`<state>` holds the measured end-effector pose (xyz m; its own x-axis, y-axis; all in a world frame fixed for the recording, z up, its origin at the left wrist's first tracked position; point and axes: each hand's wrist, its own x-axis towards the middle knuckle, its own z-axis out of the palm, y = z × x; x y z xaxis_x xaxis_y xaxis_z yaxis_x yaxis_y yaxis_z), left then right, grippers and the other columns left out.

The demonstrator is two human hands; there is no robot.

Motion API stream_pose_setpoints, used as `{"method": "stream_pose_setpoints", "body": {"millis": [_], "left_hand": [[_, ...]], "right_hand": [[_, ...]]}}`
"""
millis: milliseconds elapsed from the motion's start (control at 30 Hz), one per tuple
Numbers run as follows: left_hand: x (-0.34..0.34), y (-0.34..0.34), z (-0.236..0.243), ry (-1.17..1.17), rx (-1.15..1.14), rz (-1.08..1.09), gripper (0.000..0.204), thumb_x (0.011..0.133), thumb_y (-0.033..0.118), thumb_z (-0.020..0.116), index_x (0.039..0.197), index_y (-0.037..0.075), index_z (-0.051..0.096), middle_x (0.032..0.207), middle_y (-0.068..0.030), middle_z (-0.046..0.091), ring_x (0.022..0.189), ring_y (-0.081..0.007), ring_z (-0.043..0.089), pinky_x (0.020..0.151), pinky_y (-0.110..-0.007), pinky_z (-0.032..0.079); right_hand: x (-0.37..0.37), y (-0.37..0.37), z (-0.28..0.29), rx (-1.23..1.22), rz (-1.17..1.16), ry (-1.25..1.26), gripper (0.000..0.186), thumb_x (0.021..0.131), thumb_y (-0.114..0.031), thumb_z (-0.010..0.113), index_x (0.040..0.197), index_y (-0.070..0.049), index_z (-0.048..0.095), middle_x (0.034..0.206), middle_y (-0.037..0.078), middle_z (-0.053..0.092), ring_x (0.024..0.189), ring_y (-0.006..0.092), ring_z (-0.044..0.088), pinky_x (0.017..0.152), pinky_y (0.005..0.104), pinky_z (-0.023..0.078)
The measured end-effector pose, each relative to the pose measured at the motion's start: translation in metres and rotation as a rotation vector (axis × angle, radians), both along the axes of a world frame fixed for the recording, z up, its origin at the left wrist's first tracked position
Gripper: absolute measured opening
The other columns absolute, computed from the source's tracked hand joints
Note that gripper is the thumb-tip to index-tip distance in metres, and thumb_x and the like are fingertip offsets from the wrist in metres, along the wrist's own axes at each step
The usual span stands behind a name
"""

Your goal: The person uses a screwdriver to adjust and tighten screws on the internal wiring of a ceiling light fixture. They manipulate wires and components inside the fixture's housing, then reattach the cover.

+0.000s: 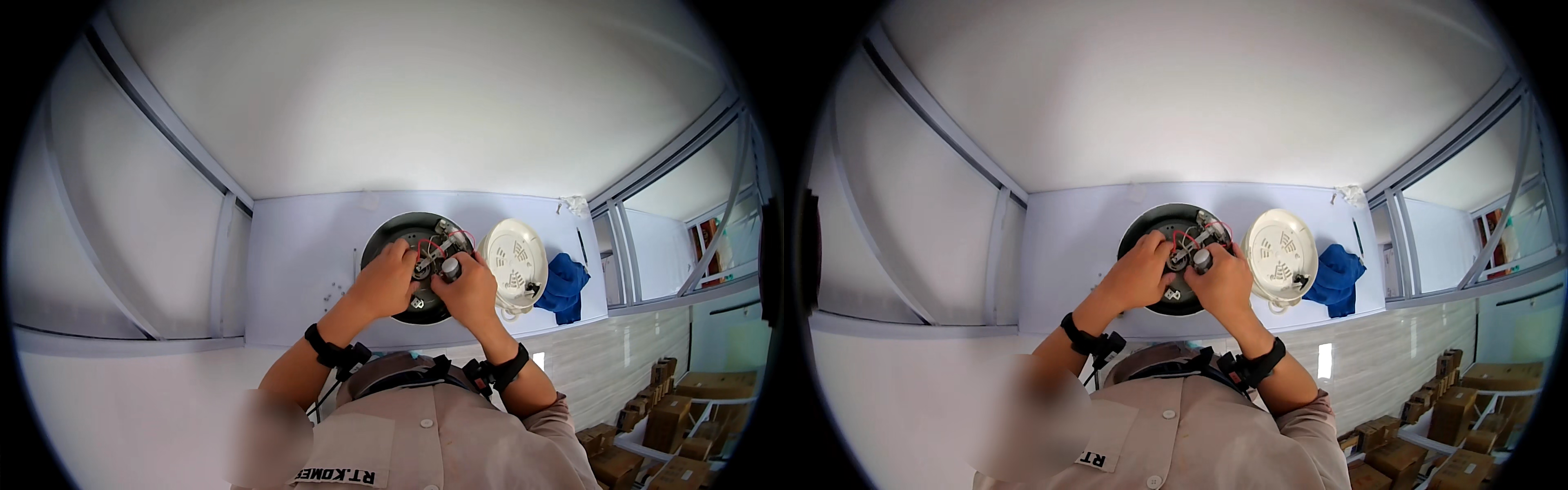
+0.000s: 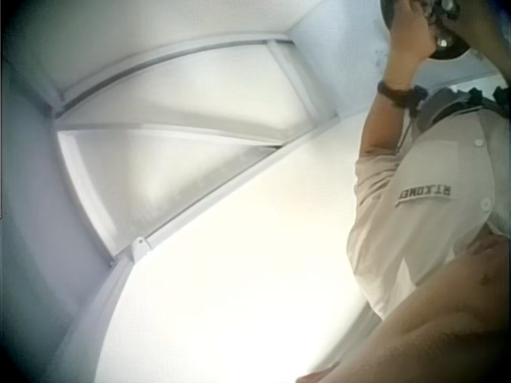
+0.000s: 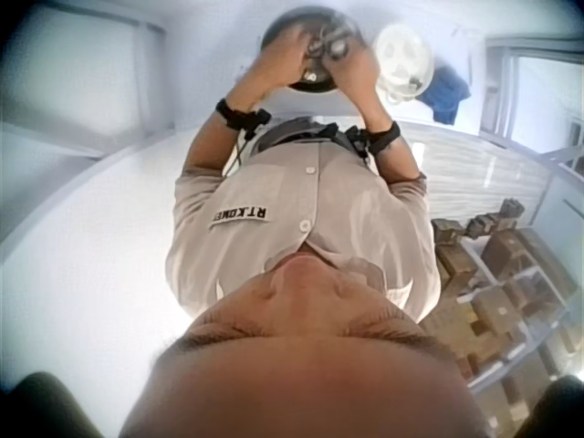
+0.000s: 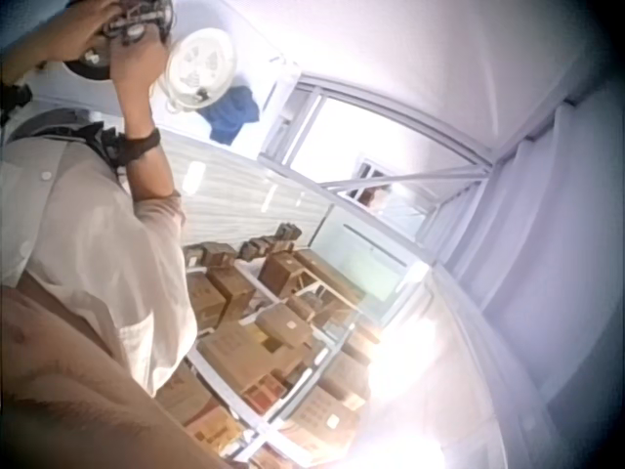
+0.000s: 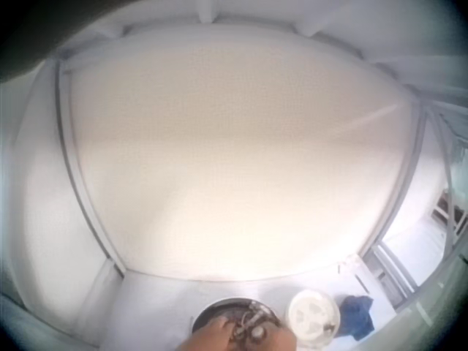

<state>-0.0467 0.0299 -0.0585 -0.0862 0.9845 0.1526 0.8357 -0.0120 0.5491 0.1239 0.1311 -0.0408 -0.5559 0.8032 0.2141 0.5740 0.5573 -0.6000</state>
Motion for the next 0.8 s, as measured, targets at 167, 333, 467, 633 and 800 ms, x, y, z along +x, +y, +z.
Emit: {"method": "stream_pose_setpoints", "body": {"millis": [167,333,467,633,800], "left_hand": [[-0.006,0.002,-0.004,-0.045,0.003,-0.009,0.045,0.087,0.011,0.081,0.124,-0.006,0.062,0.125,-0.0176,0.055,0.119,-0.0390,0.060,0.100,-0.046,0.053],[-0.008,0.003,0.002,-0.054,-0.005,-0.031,0.044,0.087,0.013,0.082,0.122,-0.006,0.064,0.124,-0.0173,0.056,0.116,-0.0379,0.062,0.100,-0.045,0.053],[-0.006,0.004,0.000,-0.053,0.005,0.024,0.043,0.087,0.015,0.083,0.120,-0.005,0.065,0.122,-0.0167,0.057,0.116,-0.0373,0.062,0.099,-0.044,0.054],[-0.006,0.003,-0.002,-0.041,0.017,-0.007,0.040,0.088,0.014,0.082,0.119,-0.005,0.066,0.123,-0.0165,0.058,0.115,-0.0368,0.063,0.098,-0.044,0.054],[-0.014,0.000,0.002,-0.108,0.000,-0.027,0.031,0.091,0.003,0.070,0.121,-0.004,0.067,0.124,-0.0158,0.059,0.115,-0.0364,0.063,0.097,-0.044,0.054]], "right_hand": [[-0.001,0.002,-0.002,0.000,-0.017,0.016,0.028,0.072,-0.025,0.084,0.091,-0.006,0.075,0.078,0.017,0.074,0.082,0.0421,0.071,0.108,0.0460,0.054],[-0.001,0.002,0.002,-0.064,-0.036,-0.008,0.029,0.072,-0.027,0.085,0.091,-0.007,0.075,0.081,0.017,0.074,0.090,0.0426,0.071,0.104,0.0464,0.055],[-0.001,0.001,0.003,-0.086,-0.045,-0.022,0.029,0.072,-0.027,0.085,0.091,-0.007,0.075,0.083,0.018,0.075,0.093,0.0429,0.071,0.102,0.0467,0.056],[-0.001,0.001,0.009,-0.132,-0.043,-0.044,0.028,0.073,-0.027,0.085,0.089,-0.007,0.074,0.082,0.018,0.075,0.092,0.0435,0.071,0.100,0.0470,0.056],[0.000,0.001,0.009,-0.113,-0.038,-0.027,0.028,0.073,-0.027,0.084,0.090,-0.007,0.074,0.078,0.016,0.074,0.089,0.0430,0.071,0.100,0.0472,0.056]]}}
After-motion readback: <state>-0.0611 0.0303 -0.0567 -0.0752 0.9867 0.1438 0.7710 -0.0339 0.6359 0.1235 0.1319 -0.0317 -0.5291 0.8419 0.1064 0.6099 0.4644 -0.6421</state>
